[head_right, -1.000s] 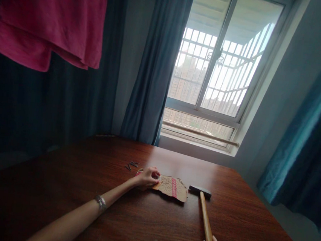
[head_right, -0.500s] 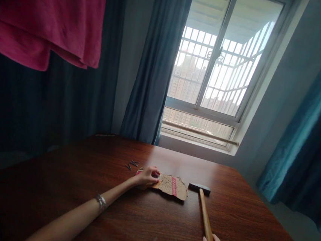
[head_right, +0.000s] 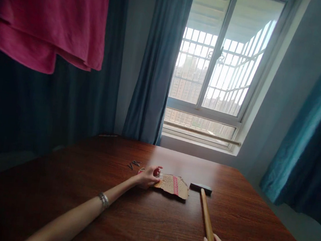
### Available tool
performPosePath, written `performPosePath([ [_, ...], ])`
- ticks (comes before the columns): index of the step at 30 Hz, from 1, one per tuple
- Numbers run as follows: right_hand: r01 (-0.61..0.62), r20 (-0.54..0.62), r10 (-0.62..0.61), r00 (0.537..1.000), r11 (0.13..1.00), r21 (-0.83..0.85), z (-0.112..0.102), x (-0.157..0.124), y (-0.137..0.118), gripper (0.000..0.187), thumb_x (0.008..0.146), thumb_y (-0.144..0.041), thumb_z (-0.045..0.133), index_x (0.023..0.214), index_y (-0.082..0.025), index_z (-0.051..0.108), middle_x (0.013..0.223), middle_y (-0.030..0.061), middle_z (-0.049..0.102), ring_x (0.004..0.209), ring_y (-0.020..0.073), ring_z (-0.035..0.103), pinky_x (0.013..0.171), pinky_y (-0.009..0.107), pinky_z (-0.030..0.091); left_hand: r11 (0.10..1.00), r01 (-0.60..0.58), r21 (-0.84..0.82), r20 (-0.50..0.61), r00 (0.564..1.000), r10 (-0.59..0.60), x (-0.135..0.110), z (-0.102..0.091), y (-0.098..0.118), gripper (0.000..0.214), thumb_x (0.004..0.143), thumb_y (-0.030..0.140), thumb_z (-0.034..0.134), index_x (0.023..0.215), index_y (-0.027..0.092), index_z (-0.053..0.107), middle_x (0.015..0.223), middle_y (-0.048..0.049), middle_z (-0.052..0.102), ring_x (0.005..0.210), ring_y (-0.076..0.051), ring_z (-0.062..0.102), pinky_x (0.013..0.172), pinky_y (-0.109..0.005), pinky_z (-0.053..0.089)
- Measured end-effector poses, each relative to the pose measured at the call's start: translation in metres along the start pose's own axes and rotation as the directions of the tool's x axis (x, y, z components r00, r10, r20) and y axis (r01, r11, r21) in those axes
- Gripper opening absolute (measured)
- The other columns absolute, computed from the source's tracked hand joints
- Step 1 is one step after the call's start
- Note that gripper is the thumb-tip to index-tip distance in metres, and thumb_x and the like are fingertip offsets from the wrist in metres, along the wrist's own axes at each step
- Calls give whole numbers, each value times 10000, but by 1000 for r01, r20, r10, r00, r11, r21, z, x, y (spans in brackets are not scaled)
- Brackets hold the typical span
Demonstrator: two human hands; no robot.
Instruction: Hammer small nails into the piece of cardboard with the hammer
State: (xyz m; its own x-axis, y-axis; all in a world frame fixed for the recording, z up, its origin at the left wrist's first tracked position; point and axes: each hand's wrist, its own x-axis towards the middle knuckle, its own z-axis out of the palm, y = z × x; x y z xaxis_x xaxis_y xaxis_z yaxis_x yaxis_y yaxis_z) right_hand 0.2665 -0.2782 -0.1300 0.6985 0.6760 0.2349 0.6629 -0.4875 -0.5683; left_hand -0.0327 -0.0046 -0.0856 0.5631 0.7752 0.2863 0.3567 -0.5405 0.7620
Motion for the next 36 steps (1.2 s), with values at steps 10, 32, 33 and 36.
performPosePath([
  [10,-4,26,4,1000,1000,-10,-17,-18,-27,468,727,-464,422,1029,-169,625,1003,133,622,933,299,580,856,373,431,936,353,15,-30,935,-352,-12,-106,11,266,625,206,541,840,96,652,665,-40,624,569,-133,575,497,-215,455],
  [32,10,53,-12,999,999,39,-17,-17,-22,517,714,-485,363,1007,-146,620,999,152,612,935,306,575,857,372,426,678,693,245,-279,720,-636,-44,-123,-34,164,528,210,658,488,88,556,498,-49,579,437,-148,551,431,-276,509],
  [33,9,57,-11,998,999,40,-16,-17,-22,519,712,-489,362,1009,-149,618,1004,152,609,940,307,573,860,372,425,682,695,228,-273,718,-641,-43,-123,-36,167,544,218,649,490,90,556,501,-51,580,439,-148,552,430,-277,510],
  [36,6,68,-8,998,999,36,-15,-16,-20,524,713,-491,356,1019,-151,611,1021,153,601,961,310,562,882,376,412,690,701,181,-268,710,-651,-41,-123,-40,189,590,249,621,504,95,550,510,-54,581,443,-151,554,424,-284,514],
])
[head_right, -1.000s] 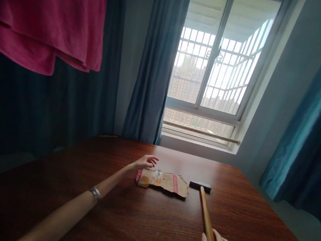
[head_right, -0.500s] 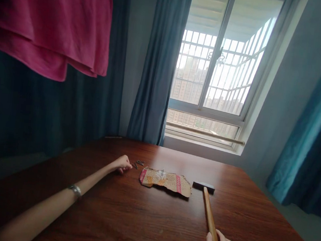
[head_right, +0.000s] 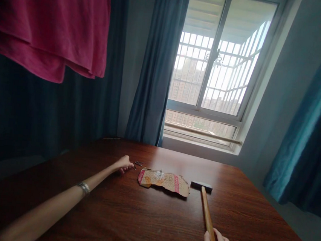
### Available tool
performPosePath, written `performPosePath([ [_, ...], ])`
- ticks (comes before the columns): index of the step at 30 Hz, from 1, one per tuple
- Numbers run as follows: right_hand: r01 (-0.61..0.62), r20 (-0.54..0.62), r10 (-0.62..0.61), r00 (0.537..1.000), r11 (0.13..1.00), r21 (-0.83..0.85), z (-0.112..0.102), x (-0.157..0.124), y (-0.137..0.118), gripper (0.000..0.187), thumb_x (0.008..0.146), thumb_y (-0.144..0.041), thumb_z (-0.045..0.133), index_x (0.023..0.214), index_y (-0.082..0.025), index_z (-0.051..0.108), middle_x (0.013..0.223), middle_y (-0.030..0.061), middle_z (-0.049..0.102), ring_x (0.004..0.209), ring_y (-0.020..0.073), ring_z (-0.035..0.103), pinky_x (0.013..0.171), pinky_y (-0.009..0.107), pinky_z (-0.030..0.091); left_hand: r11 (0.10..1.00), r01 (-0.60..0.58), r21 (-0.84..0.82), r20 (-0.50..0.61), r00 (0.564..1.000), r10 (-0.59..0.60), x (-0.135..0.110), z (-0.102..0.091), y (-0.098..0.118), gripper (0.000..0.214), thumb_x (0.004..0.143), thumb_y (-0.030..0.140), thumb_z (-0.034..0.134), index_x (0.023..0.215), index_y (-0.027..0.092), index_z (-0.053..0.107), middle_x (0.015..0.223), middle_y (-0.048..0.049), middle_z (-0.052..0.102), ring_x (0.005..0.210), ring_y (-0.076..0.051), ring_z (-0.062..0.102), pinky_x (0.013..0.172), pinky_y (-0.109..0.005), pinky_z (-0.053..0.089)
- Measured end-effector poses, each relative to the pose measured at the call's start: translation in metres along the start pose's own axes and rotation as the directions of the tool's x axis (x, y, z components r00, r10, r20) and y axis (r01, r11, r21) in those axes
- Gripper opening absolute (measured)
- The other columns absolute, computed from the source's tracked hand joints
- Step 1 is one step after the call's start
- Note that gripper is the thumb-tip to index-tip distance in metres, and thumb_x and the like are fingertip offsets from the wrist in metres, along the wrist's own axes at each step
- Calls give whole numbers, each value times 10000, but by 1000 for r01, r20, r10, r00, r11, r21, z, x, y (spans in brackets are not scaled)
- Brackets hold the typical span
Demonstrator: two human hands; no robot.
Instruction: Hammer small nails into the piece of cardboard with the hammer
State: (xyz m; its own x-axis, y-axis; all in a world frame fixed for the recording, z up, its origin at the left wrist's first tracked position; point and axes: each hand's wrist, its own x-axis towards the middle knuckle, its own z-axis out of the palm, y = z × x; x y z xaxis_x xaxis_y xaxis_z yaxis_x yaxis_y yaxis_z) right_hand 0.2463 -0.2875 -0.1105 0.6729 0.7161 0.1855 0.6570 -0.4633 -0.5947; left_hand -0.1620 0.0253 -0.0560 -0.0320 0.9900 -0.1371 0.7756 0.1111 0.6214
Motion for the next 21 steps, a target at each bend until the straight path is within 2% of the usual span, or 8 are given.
performPosePath([
  [6,1,-4,-1,1000,1000,-2,3,1,2,544,712,-491,341,1030,-135,600,1034,163,590,975,316,550,905,383,396,998,-41,51,-12,999,41,3,3,4,159,541,181,654,531,101,517,547,-76,600,440,-165,563,411,-287,507],
  [12,4,-35,-4,999,1000,4,3,-1,0,525,707,-489,347,1005,-149,614,1010,159,603,952,314,566,885,381,413,999,-17,41,-44,999,19,-5,3,14,174,609,234,633,621,94,531,606,-109,628,429,-188,578,389,-288,490],
  [16,3,-43,-4,999,1000,-5,2,-1,0,511,712,-491,349,1003,-165,616,1015,153,607,942,316,570,870,390,422,998,-25,65,-53,998,28,-11,1,20,180,588,183,651,694,81,548,599,-108,636,428,-179,579,388,-262,482],
  [21,13,-37,-13,999,1000,-16,5,1,4,504,720,-485,356,1014,-165,611,1011,149,606,940,314,568,870,390,420,993,-12,120,-59,998,20,-16,-2,22,110,573,123,634,645,71,569,570,-107,633,411,-176,572,397,-259,480],
])
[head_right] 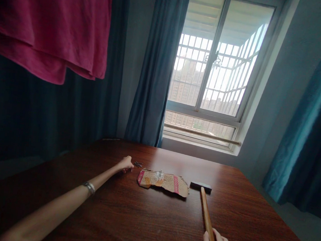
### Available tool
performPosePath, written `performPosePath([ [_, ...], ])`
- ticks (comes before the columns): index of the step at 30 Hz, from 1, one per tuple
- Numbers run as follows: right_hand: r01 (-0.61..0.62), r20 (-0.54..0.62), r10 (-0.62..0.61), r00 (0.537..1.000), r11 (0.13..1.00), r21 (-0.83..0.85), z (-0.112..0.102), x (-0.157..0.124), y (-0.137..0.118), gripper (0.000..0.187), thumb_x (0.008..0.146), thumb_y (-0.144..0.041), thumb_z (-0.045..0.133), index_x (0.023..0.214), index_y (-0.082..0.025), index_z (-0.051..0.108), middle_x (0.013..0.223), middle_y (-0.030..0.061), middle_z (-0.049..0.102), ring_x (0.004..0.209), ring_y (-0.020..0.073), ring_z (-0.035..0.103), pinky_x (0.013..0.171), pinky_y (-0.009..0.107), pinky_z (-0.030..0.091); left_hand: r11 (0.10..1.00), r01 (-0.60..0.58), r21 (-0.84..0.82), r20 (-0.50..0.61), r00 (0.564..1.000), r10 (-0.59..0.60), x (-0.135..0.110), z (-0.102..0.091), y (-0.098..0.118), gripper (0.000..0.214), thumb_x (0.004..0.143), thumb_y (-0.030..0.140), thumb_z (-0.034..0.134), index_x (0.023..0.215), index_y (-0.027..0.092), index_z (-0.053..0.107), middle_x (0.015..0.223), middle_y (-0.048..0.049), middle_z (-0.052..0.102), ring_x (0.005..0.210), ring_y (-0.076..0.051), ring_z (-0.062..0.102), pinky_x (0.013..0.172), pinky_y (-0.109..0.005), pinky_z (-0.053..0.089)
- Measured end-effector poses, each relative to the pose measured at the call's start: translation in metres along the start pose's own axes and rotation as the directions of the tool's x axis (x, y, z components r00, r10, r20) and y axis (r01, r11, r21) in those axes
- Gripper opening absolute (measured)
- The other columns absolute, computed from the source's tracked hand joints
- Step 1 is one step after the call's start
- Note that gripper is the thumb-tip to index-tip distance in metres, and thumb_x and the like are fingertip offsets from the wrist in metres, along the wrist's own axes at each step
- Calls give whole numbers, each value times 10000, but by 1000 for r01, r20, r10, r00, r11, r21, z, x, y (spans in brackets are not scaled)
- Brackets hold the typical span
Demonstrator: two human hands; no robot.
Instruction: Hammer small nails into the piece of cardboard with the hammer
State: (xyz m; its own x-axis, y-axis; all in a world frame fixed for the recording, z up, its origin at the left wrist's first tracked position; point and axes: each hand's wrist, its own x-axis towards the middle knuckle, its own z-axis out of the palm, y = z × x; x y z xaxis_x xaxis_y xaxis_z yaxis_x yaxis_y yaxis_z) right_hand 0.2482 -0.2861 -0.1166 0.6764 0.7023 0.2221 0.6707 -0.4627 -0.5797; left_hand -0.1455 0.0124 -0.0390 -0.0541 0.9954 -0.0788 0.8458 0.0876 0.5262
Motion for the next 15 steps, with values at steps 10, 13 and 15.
performPosePath([
  [10,64,-292,-73,954,997,-39,-2,-8,-13,510,720,-442,414,1035,-103,629,939,193,603,892,356,560,828,466,416,998,-53,-24,36,998,54,-9,-6,-2,132,587,162,626,521,101,530,450,-36,542,380,-145,519,399,-246,437],
  [13,204,-402,-148,904,974,99,-4,-20,-38,389,703,-400,471,922,-148,672,963,172,610,906,337,561,828,465,416,979,-95,-182,165,978,125,-20,-9,6,206,597,202,614,451,109,504,393,5,471,355,-95,449,387,-208,379],
  [15,287,-310,-186,932,903,319,-2,-30,-66,351,695,-393,500,886,-158,678,937,144,628,865,300,583,780,419,454,925,-135,-357,264,935,238,-32,-8,18,206,587,231,620,458,102,524,403,18,460,363,-66,407,380,-185,326],
])
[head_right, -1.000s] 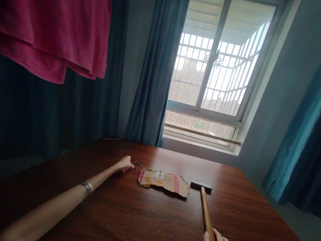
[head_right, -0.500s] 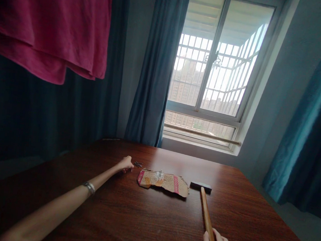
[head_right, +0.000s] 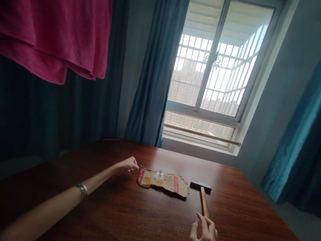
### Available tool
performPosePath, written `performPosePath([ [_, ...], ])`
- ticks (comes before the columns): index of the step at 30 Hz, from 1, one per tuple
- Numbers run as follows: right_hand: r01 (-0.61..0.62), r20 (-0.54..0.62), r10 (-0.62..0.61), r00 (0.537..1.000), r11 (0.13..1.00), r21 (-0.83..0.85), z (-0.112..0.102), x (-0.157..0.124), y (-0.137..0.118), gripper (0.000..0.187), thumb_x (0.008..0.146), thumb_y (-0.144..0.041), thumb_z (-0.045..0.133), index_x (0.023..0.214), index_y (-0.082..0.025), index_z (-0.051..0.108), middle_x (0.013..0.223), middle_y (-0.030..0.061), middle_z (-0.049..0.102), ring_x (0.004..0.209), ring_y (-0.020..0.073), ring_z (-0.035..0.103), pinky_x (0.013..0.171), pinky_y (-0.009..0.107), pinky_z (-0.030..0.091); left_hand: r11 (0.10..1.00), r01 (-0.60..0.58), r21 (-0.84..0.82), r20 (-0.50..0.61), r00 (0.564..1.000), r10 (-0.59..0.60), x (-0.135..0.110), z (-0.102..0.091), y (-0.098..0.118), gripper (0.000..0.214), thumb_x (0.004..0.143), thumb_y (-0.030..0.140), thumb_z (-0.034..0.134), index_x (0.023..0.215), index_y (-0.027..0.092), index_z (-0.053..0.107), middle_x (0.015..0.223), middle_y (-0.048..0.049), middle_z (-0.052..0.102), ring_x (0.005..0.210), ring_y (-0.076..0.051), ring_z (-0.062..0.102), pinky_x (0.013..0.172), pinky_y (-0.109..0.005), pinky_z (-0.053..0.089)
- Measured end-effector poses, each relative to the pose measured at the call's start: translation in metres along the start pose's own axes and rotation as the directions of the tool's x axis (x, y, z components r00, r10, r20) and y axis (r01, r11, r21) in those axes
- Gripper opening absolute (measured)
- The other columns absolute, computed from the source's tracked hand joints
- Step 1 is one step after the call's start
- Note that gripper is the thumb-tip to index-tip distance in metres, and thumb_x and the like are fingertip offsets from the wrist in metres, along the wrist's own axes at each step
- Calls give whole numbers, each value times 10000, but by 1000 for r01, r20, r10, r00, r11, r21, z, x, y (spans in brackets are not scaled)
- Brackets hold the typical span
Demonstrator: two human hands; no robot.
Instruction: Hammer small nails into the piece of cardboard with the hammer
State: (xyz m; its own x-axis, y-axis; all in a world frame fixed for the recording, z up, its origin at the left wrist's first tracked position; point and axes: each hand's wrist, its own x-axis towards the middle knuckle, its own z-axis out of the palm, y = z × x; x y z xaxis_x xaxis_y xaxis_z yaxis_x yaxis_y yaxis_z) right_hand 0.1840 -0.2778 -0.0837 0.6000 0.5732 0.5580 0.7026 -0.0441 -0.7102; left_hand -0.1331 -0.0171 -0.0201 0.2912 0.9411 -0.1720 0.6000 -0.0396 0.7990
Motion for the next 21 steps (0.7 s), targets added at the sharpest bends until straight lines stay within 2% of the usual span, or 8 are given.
performPosePath([
  [1,-47,125,27,992,986,158,8,-2,-15,338,710,-384,494,889,-162,675,945,129,637,826,270,599,731,380,478,995,-55,-78,48,997,59,-4,6,8,196,577,251,631,487,96,551,420,20,467,375,-60,399,381,-179,305],
  [3,-201,375,43,926,896,395,26,-6,-46,319,719,-378,519,901,-169,677,921,105,667,827,244,616,708,333,494,964,-166,-209,83,979,187,-14,22,24,223,567,306,648,565,88,600,445,22,480,389,-59,392,377,-180,265],
  [6,-391,551,43,834,750,533,52,-6,-81,335,659,-380,619,899,-158,689,873,103,692,814,251,625,630,308,497,900,-227,-371,66,961,269,-30,53,42,325,577,403,655,686,99,626,425,54,424,367,-47,329,375,-185,225],
  [8,-489,629,39,776,667,562,66,-2,-94,376,607,-385,683,907,-157,691,873,102,697,804,250,628,586,292,492,873,-256,-416,57,951,305,-42,73,47,346,587,431,655,711,109,629,446,51,434,374,-45,325,377,-185,222],
  [10,-546,667,42,744,614,570,74,2,-99,395,578,-383,716,901,-158,694,879,101,700,807,243,627,573,276,487,861,-268,-431,69,942,328,-52,90,49,345,592,440,654,721,121,635,471,39,463,377,-48,337,372,-189,226],
  [13,-550,664,39,747,596,584,79,6,-101,383,583,-403,717,874,-155,701,861,98,703,797,230,626,570,263,479,855,-300,-423,78,928,365,-65,106,46,319,606,431,646,700,127,640,507,17,508,378,-52,347,363,-195,223],
  [17,-522,620,67,782,614,593,81,7,-101,461,527,-451,738,873,-148,703,788,98,703,738,235,631,550,282,484,860,-335,-384,72,918,390,-73,114,41,276,650,403,622,672,129,646,479,9,486,390,-65,356,364,-203,231],
  [21,-495,636,38,771,664,560,85,12,-99,425,536,-454,736,813,-133,711,727,93,698,688,220,627,527,273,473,858,-334,-390,56,922,383,-71,116,38,280,662,396,614,694,120,654,485,5,491,395,-69,355,364,-209,232],
])
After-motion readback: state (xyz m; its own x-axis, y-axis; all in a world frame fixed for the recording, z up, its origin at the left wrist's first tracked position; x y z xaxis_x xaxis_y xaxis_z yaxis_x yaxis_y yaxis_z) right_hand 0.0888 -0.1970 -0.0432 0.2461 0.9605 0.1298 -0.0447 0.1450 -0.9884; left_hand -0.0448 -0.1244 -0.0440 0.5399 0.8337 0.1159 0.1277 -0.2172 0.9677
